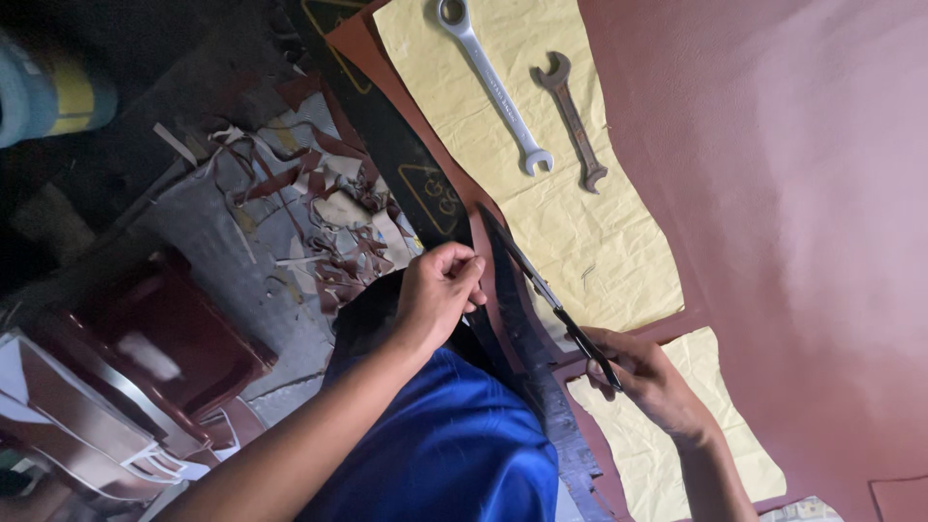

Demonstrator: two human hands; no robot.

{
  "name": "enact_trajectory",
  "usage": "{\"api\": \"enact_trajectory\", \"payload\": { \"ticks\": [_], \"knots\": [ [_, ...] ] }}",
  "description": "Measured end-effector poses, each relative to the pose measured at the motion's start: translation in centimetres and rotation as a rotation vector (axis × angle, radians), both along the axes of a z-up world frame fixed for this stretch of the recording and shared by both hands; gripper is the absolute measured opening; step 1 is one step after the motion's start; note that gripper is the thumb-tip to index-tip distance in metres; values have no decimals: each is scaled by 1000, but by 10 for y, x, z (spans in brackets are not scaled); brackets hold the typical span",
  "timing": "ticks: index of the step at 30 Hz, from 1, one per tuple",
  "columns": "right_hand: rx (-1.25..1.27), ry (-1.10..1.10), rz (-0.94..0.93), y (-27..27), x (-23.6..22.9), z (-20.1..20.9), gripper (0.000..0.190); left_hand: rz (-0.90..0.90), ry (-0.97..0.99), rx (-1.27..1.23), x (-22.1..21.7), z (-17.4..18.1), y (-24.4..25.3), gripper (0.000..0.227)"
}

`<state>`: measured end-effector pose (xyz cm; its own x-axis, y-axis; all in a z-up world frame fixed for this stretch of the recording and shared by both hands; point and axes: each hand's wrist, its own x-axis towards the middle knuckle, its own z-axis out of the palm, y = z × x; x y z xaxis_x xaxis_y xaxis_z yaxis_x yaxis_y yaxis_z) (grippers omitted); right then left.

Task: The person uses large shears to cut a brown sheet of leather, following the outline of a yellow paper pattern placed on top. They periodically reposition the pattern and use wrenches to hold it in place while cutting. The person also uses a white marker to draw on the leather.

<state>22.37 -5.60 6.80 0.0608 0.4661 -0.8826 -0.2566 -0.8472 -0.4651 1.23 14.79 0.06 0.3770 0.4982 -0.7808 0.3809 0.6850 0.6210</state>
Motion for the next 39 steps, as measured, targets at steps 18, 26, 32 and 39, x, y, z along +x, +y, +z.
{"api": "enact_trajectory", "payload": {
  "ticks": [18,26,32,39],
  "knots": [
    [2,-49,124,34,9,-11,48,-117,-23,-5,-15,5,11,13],
    [-43,-14,61,38,6,-11,47,-153,-59,35,-23,3,12,14],
    [45,32,47,53,1,-18,48,-147,-45,26,-21,12,17,12],
    [27,36,61,62,-2,-16,49,-215,-12,68,-27,17,23,14]
  ]
}}
